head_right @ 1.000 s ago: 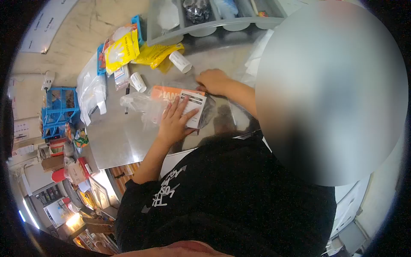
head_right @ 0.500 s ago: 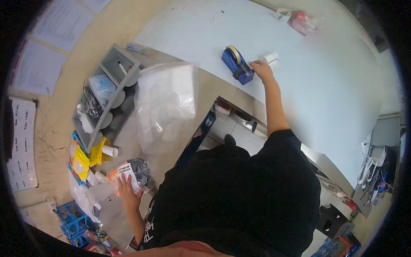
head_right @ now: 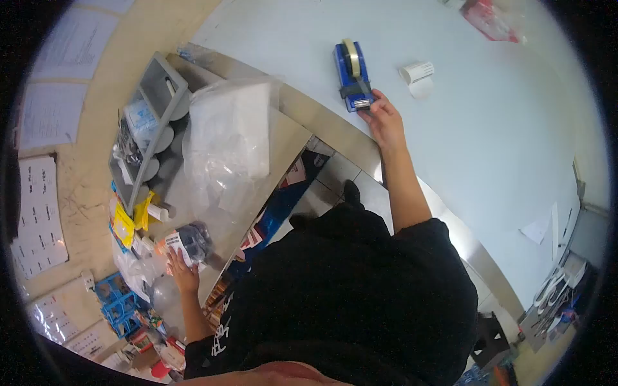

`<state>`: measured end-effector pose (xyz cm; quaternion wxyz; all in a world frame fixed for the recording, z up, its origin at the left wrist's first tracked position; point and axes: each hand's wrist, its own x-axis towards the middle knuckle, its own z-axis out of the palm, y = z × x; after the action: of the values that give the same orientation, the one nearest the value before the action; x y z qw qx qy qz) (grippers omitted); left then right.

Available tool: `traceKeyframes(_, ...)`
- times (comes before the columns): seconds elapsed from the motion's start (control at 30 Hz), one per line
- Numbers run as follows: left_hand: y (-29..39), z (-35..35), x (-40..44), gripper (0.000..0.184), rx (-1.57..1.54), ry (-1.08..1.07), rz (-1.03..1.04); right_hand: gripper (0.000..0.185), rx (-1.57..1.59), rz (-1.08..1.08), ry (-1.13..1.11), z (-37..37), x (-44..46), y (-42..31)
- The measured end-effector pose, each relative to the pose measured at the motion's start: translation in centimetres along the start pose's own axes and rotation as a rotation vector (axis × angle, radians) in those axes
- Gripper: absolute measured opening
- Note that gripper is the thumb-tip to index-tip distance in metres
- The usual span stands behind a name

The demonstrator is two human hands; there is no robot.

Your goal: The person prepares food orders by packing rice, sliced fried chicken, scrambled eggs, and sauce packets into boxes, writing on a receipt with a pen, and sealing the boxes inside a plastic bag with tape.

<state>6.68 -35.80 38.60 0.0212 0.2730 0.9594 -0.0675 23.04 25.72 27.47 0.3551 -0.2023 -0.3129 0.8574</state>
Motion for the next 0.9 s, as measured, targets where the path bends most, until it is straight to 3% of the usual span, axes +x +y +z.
traceKeyframes(0.07,0.2,-0.1,0.1,0.079,0.019,-0.031,-0.027,0.007,-0.049,-0.069,-0.016,-1.1,0.0,1.7)
traceKeyframes(0.13,0.2,-0.4,0.1,0.080,0.040,-0.037,-0.017,0.001,-0.303,-0.172,0.011,-1.8,0.1,2.4)
traceKeyframes(0.27,0.5,-0.6,0.2,0.080,0.039,-0.058,-0.044,0.003,-0.274,-0.220,0.012,-1.1,-0.1,2.9)
traceKeyframes(0.37,0.4,-1.0,0.6,0.075,-0.006,-0.093,-0.064,0.007,-0.695,-0.250,0.137,-5.1,1.5,3.9)
traceKeyframes(0.4,0.7,-1.7,0.5,0.072,-0.062,-0.085,-0.060,0.012,-1.148,-0.145,0.238,-4.6,2.1,2.5)
traceKeyframes(0.43,0.2,-2.0,0.4,0.072,-0.038,-0.061,0.024,0.017,-1.013,-0.157,0.155,-4.8,2.2,1.8)
traceKeyframes(0.47,0.4,-2.2,0.3,0.071,0.108,-0.085,-0.012,0.022,-0.981,-0.085,0.206,-4.8,3.1,1.3)
traceKeyframes(0.5,0.1,-2.5,0.4,0.070,0.105,-0.078,0.012,0.034,-1.134,0.131,0.323,-5.5,4.3,0.5)
traceKeyframes(0.57,-0.8,-2.8,-0.3,0.070,0.088,-0.056,0.021,0.040,-1.092,0.217,0.313,-5.4,4.3,-1.5)
traceKeyframes(0.6,-1.4,-2.6,-0.4,0.068,0.033,-0.014,0.078,0.034,-1.164,0.212,0.326,-4.6,4.2,-1.9)
traceKeyframes(0.67,-2.5,-2.2,-0.2,0.066,-0.042,0.042,0.141,0.029,-1.738,0.286,0.273,-10.3,8.5,-2.2)
traceKeyframes(0.7,-3.0,-2.2,-0.2,0.064,-0.097,-0.094,0.103,0.028,-2.014,0.319,0.245,-13.3,10.6,-2.3)
traceKeyframes(0.73,-3.4,-1.9,-0.2,0.063,-0.150,-0.230,0.072,0.023,-1.837,0.330,0.331,-12.5,8.6,-2.1)
traceKeyframes(0.77,-3.7,-1.3,-0.4,0.063,-0.173,-0.214,0.072,0.019,-1.660,0.327,0.418,-12.1,6.7,-1.9)
traceKeyframes(0.8,-4.1,-0.8,-0.4,0.061,-0.187,-0.058,0.137,0.017,-1.282,0.332,0.531,-9.4,5.2,-1.7)
traceKeyframes(0.87,-4.6,-0.3,-0.4,0.054,-0.230,0.161,0.195,0.026,-0.693,0.193,0.144,-0.1,0.0,-1.4)
traceKeyframes(0.9,-4.7,0.0,-0.3,0.054,-0.236,0.173,0.184,0.031,-0.737,0.168,-0.071,7.3,-3.5,-0.4)
